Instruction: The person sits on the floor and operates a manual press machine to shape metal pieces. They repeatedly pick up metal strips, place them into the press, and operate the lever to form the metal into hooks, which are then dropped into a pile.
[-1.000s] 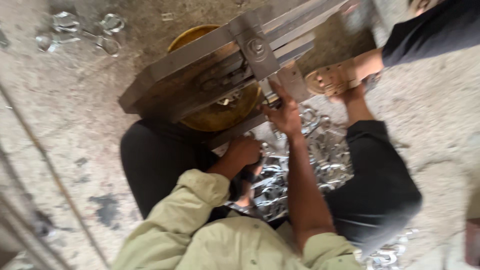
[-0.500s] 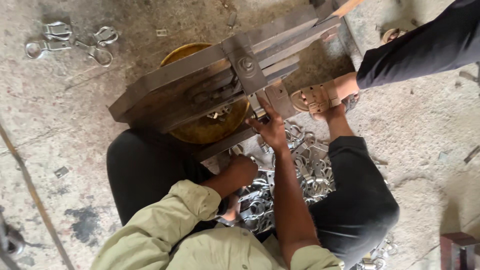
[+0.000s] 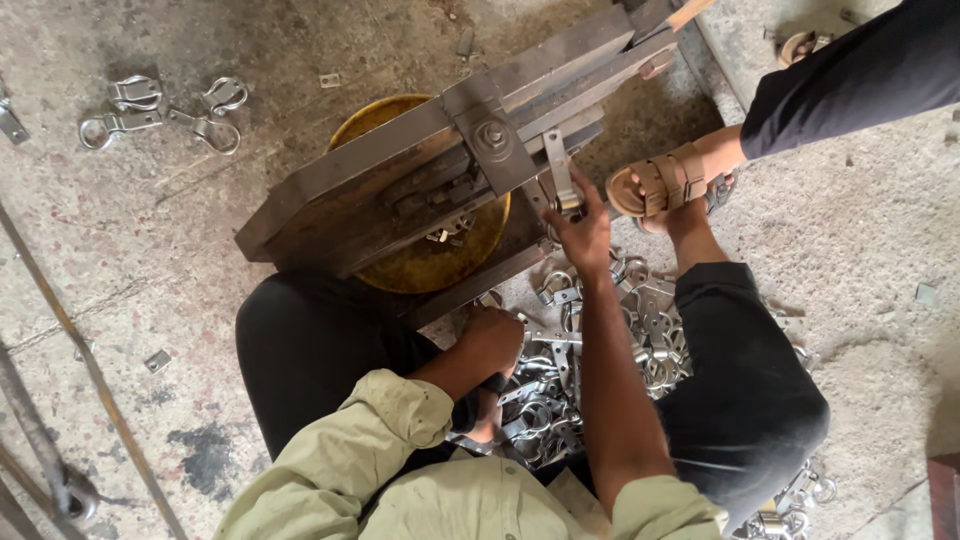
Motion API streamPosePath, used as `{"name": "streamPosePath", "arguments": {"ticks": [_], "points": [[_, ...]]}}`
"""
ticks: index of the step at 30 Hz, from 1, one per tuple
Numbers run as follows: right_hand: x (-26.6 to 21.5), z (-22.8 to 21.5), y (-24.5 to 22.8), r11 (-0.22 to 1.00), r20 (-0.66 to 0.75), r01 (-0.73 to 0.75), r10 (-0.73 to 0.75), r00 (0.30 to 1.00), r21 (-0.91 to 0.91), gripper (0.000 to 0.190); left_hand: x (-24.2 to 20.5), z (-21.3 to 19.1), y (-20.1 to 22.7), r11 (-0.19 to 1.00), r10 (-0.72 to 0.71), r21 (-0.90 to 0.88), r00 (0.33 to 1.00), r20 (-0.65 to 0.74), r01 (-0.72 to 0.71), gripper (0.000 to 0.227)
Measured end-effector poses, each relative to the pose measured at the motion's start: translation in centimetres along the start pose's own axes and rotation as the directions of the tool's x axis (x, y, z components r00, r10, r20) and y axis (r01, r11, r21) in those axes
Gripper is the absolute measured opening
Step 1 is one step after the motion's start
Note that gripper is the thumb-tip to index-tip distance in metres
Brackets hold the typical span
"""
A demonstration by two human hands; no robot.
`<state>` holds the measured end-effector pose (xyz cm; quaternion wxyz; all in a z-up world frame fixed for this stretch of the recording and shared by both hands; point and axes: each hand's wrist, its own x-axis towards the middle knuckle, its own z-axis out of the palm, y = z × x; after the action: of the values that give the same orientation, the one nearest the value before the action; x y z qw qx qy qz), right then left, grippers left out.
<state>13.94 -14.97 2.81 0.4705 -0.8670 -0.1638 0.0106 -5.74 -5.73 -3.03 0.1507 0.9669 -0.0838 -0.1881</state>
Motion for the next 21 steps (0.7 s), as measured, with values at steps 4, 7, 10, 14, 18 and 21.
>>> {"name": "streamPosePath", "arguments": {"ticks": [4,7,10,14,18,21], "points": [[1.9,1.0,0.4,0.998,0.032,-0.048,0.047,0.998,0.035,0.074,0.7,3.0,-0.2,0.999,0.041,-0.031,0.998,0.057,-0.039,0.011],[2.4,2.0,-0.2,0.993,0.011,0.117,-0.118,0.993,0.02,0.073,1.1,4.9,1.1,0.988,-0.147,0.009,0.942,-0.303,0.157,0.012],[2.4,2.5,-0.9,0.995,0.06,-0.039,0.034,0.998,0.089,0.072,0.9,4.8,1.1,0.989,-0.146,-0.019,0.983,-0.113,0.145,0.016],[2.1,2.7,-1.7,0.98,0.09,-0.171,0.162,0.983,0.101,0.07,0.2,1.8,-0.2,0.999,0.035,-0.027,0.997,0.069,-0.033,0.016],[1.7,2.6,-2.8,0.979,0.117,-0.183,0.173,0.978,0.085,0.069,-0.5,-1.2,0.0,0.995,0.099,0.006,0.993,0.06,-0.099,0.018],[1.6,2.7,-3.4,0.964,0.157,-0.238,0.218,0.963,0.122,0.068,-0.8,-2.5,0.2,0.996,0.088,0.024,0.993,0.082,-0.091,0.02]]}}
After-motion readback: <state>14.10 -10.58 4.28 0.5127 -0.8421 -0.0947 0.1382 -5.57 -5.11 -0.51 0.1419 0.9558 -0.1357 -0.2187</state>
